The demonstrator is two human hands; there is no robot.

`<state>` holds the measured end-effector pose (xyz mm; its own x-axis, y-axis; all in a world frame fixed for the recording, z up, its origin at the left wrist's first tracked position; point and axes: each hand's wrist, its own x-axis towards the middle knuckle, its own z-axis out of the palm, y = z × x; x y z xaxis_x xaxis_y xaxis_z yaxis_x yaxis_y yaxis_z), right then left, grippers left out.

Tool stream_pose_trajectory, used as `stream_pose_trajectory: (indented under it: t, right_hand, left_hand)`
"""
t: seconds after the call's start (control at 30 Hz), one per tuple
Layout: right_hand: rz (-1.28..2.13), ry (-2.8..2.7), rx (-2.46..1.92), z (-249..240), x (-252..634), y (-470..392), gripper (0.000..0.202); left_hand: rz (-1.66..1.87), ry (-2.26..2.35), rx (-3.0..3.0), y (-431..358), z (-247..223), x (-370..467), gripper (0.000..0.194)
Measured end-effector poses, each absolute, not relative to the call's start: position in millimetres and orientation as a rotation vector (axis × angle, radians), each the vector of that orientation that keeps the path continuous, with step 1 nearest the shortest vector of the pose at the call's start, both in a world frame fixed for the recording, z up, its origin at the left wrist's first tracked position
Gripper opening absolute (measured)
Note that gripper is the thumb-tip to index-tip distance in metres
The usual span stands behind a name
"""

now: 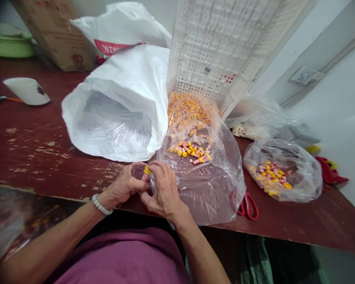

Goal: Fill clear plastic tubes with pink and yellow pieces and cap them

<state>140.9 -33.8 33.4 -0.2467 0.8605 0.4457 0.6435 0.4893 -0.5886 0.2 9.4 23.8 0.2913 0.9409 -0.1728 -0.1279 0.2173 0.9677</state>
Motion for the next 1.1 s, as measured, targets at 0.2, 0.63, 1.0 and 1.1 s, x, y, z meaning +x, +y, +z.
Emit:
stream_pose_trajectory:
  t: [0.2,0.63,1.0,1.1]
  right_hand:
    - [0.29,-1.853,-1.371,30,193,-7,0.038]
    - [-0.364,-2.098,-2.201,-4,296,30,0.025]
    - [-0.099,-2.243,-1.216,57,184,-16,0.02]
    - [-0.306,-2.331,-1.237,54,183,-16,0.023]
  left_hand:
    - [0.93,0.985,0.944,21,17,1,0.035]
    - [1.039,0.961,1.333,25,12,8,0.041]
    - [0.797,1.036,1.935,14,23,13,0.026]
    - [0.771,1.073,2.005,12,21,14,0.025]
